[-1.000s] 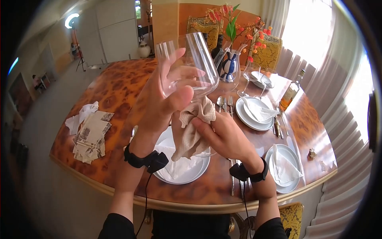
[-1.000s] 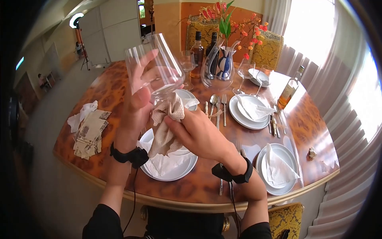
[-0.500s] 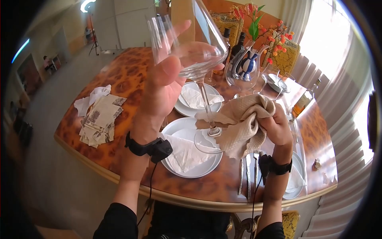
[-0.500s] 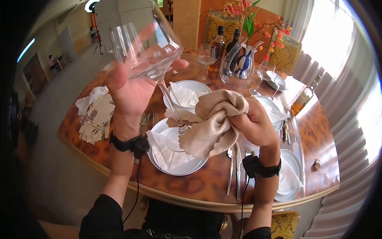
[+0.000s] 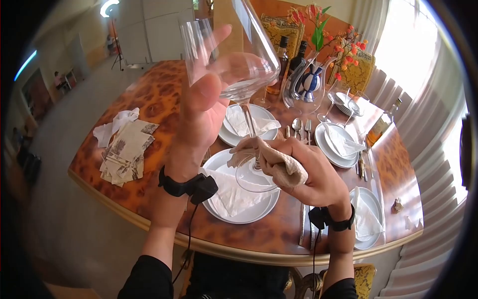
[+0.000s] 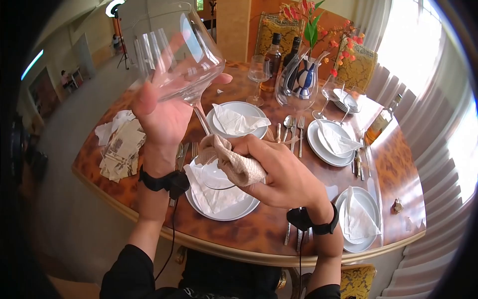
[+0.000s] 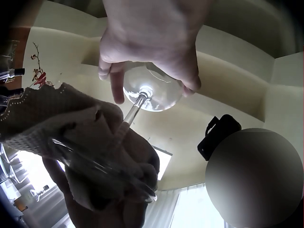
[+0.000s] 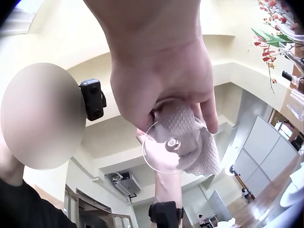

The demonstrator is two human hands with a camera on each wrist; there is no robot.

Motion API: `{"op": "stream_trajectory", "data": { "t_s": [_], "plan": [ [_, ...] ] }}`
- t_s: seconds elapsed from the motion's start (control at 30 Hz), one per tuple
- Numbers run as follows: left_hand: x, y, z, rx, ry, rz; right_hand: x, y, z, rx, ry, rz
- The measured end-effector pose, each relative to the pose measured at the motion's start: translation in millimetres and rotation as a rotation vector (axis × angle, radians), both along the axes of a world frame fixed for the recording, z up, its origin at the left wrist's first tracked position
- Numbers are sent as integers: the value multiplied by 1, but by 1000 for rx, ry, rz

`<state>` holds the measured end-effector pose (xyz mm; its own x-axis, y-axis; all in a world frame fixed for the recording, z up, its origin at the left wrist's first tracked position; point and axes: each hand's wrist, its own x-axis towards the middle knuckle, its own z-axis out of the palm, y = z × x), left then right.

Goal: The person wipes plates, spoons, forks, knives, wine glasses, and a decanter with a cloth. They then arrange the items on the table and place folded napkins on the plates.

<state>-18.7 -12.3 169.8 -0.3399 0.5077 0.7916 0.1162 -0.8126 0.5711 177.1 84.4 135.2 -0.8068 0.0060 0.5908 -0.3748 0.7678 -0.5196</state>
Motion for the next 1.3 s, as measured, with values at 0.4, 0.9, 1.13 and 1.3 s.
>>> {"op": "stream_trajectory", "data": {
  "t_s": [0.4, 0.9, 1.13, 1.3],
  "plan": [
    [-4, 15, -9, -89, -121, -239, 0, -12, 3, 214, 66, -7],
    [26, 22, -18, -108, 98, -376, -10, -23, -11, -378, -220, 309],
    [36, 17, -11, -124, 5, -303, -9, -22, -19, -277, -3, 91],
    [34, 14, -12, -229, 74, -40, -1, 1, -12, 179, 122, -643]
  ]
}}
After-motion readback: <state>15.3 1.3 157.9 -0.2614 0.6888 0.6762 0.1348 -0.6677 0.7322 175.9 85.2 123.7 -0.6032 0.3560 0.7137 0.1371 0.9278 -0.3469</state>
